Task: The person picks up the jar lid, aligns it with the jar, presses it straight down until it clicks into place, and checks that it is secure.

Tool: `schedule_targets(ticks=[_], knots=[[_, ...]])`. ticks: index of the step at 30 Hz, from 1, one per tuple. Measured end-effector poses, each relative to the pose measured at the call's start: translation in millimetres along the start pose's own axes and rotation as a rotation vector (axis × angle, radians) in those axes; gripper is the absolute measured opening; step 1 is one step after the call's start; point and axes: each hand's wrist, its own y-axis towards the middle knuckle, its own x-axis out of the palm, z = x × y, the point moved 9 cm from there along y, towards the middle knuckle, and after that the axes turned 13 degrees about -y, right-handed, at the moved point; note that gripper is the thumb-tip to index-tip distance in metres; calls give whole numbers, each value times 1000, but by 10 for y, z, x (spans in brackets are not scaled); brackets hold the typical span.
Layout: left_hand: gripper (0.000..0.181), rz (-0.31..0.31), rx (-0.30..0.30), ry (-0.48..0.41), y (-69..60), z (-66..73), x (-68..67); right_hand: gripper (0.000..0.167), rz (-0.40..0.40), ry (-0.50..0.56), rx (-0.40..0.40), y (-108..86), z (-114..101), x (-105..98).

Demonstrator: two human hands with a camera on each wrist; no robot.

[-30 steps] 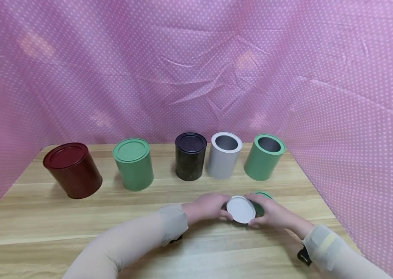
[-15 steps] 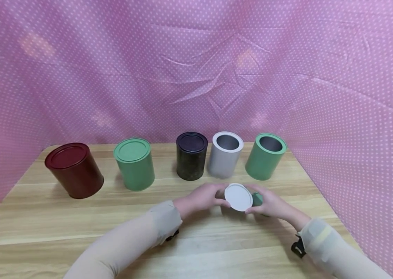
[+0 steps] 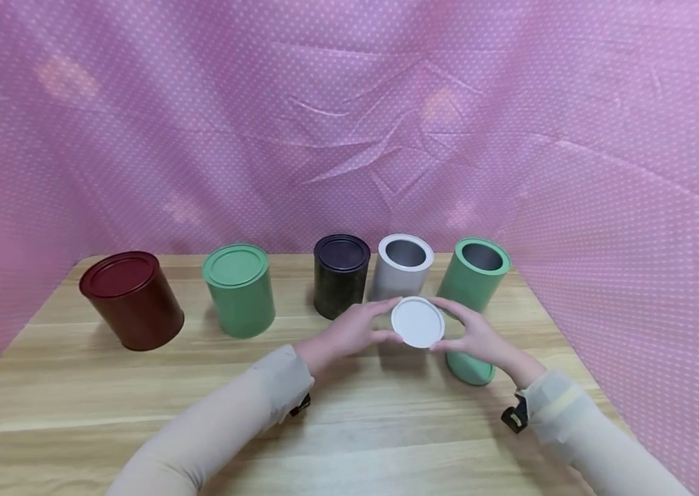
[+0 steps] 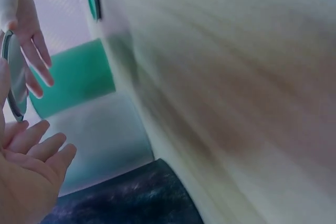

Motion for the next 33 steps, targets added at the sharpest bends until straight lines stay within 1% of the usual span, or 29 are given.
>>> schedule_targets(ticks=[3, 10, 14, 20, 26, 30, 33], knots=[[75, 17, 18, 2, 12, 53, -73, 82, 7, 2, -9, 36, -52, -58], [74, 70, 67, 9, 40, 195, -247, 83, 49, -56, -47, 127, -160, -190], [74, 85, 98, 35, 92, 275, -336, 83, 45, -77, -34, 191, -173, -257], [75, 63, 106, 71, 175, 360, -455, 81, 15, -78, 0, 305, -145, -357], [76, 50, 113, 122, 258, 423, -559, 82, 23, -89, -30, 424, -170, -459], [76, 40, 99, 148, 313, 444, -626, 83, 16, -90, -30, 498, -187, -522], [76, 29, 85, 164, 364, 456, -680, 83, 7, -100, -14, 563, -182, -558]])
